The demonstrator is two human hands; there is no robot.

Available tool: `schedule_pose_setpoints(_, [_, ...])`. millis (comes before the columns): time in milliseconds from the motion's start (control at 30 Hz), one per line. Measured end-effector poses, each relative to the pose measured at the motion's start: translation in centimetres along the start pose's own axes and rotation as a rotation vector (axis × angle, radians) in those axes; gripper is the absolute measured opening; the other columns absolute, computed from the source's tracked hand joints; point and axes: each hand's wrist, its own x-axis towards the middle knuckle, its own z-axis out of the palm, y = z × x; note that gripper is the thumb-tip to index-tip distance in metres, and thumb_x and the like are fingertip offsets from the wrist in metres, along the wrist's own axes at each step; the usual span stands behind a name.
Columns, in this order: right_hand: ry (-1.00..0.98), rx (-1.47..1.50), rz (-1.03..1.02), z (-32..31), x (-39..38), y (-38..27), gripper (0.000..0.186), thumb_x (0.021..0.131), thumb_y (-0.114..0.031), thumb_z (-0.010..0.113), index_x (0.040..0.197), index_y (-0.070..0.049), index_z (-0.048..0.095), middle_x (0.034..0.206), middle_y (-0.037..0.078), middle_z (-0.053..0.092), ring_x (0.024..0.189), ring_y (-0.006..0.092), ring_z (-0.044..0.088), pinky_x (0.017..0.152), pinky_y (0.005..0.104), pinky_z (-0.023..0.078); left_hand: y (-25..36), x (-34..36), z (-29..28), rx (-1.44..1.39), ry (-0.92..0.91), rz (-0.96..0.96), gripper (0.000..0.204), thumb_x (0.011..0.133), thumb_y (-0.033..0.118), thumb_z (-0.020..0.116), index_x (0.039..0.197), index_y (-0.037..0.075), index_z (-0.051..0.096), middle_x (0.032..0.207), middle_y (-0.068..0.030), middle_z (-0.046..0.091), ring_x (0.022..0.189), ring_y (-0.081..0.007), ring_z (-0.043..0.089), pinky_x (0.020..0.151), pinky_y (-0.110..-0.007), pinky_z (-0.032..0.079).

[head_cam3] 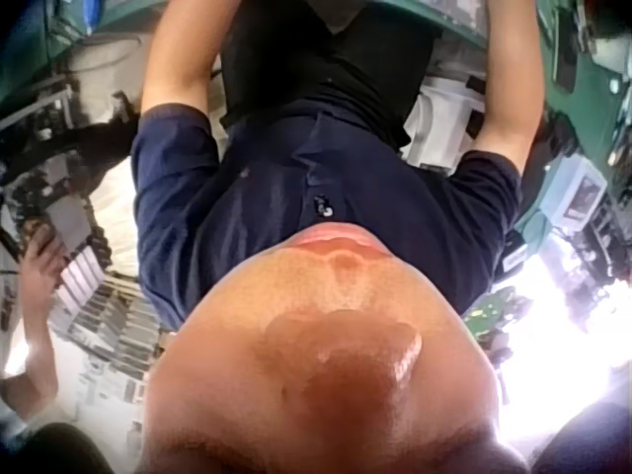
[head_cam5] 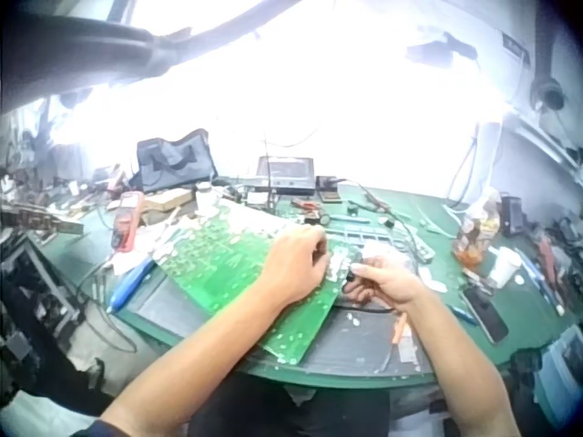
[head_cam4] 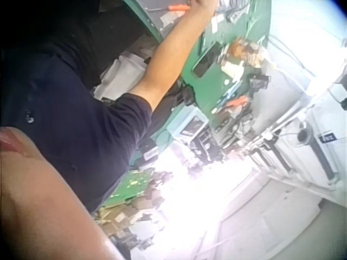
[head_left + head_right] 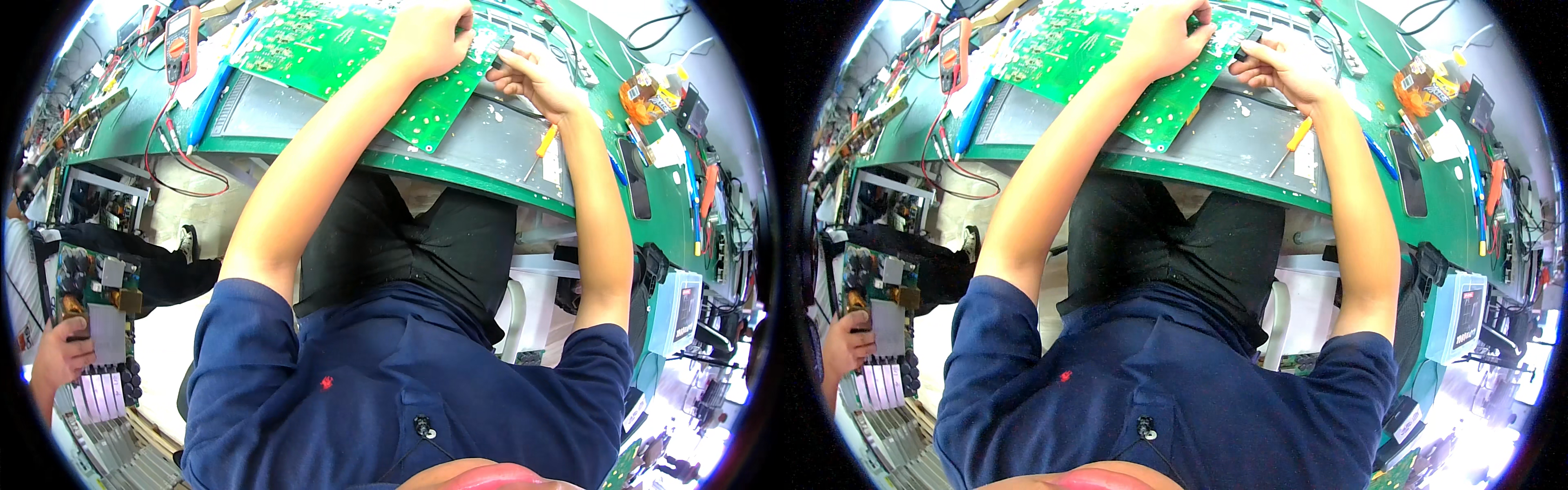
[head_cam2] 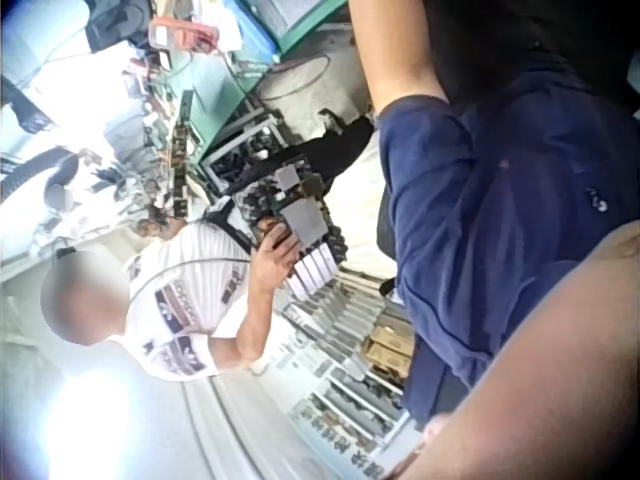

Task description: The person uses a soldering iron and solder to work on a green circuit board. They apply the iron tip and solder wire to various points, turn the board over, and use a thin metal tool to scrape or probe the board's surface.

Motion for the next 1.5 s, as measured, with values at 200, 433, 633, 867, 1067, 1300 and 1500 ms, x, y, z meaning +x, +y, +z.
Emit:
schedule_pose_setpoints(200, [-0.047, -0.03, -0.073, -0.6, 0.3, 0.5, 0.035, 0.099, -0.03, 0.068, 0.111, 0.003, 0.066, 0.099, 0.012, 0.073, 0.084, 0.0129, 0.069, 0.076, 0.0237, 0.056, -0.4, 0.3, 0.8, 0.075, -0.116, -0.061, 0.017, 0.083, 0.02, 0.072, 0.094, 0.009, 0.068, 0.095, -0.0157, 0.069, 0.099, -0.0358, 0.065, 0.088, -0.047, 0.05])
schedule_pose_setpoints(433, [-0.006, 0.069, 0.006, -0.1, -0.2, 0.5, 0.027, 0.101, -0.026, 0.066, 0.115, -0.002, 0.065, 0.1, 0.008, 0.073, 0.085, 0.0133, 0.069, 0.072, 0.0249, 0.055, -0.9, -0.3, 1.6, 0.12, 0.078, 0.052, 0.016, 0.078, 0.022, 0.075, 0.084, 0.009, 0.066, 0.081, -0.013, 0.068, 0.08, -0.0348, 0.068, 0.074, -0.046, 0.054])
schedule_pose_setpoints(633, [-0.004, 0.013, -0.036, 0.0, -0.3, 0.6, 0.027, 0.101, -0.021, 0.066, 0.119, -0.002, 0.06, 0.099, 0.005, 0.069, 0.086, 0.0113, 0.066, 0.072, 0.0229, 0.053, -0.8, -0.2, 1.5, 0.105, 0.044, 0.014, 0.013, 0.076, 0.02, 0.071, 0.084, 0.01, 0.068, 0.085, -0.0124, 0.068, 0.086, -0.035, 0.068, 0.078, -0.047, 0.054])
schedule_pose_setpoints(867, [0.067, 0.102, 0.026, -0.1, 0.0, 0.6, 0.024, 0.102, -0.023, 0.065, 0.116, -0.005, 0.061, 0.101, 0.005, 0.068, 0.087, 0.0153, 0.066, 0.073, 0.0262, 0.054, -0.9, -0.4, 1.6, 0.132, 0.018, -0.014, 0.014, 0.075, 0.022, 0.072, 0.084, 0.013, 0.069, 0.087, -0.0096, 0.069, 0.09, -0.0322, 0.068, 0.082, -0.046, 0.051])
schedule_pose_setpoints(1067, [0.058, 0.204, 0.031, -2.3, 0.6, 1.6, 0.023, 0.103, -0.023, 0.062, 0.12, -0.007, 0.06, 0.109, 0.007, 0.068, 0.101, 0.0211, 0.069, 0.082, 0.0323, 0.056, -0.8, -0.2, 1.7, 0.126, 0.016, -0.004, 0.014, 0.076, 0.022, 0.072, 0.086, 0.013, 0.069, 0.088, -0.0093, 0.068, 0.091, -0.0322, 0.067, 0.082, -0.046, 0.051])
schedule_pose_setpoints(1300, [0.037, 0.216, -0.003, -1.3, 0.4, 1.4, 0.031, 0.104, -0.024, 0.06, 0.129, -0.006, 0.058, 0.115, 0.007, 0.068, 0.103, 0.0208, 0.068, 0.085, 0.0344, 0.056, -0.7, -0.3, 1.7, 0.075, -0.003, -0.04, 0.015, 0.077, 0.022, 0.072, 0.087, 0.011, 0.07, 0.089, -0.0104, 0.068, 0.091, -0.0334, 0.067, 0.083, -0.047, 0.052])
schedule_pose_setpoints(1500, [0.166, 0.226, -0.083, -2.7, 0.3, 0.7, 0.042, 0.105, -0.03, 0.059, 0.137, -0.004, 0.055, 0.12, 0.01, 0.067, 0.103, 0.0199, 0.067, 0.086, 0.0319, 0.055, -1.0, -0.3, 1.6, 0.083, 0.019, -0.022, 0.014, 0.077, 0.021, 0.072, 0.087, 0.011, 0.07, 0.087, -0.0094, 0.069, 0.089, -0.0331, 0.068, 0.083, -0.047, 0.052])
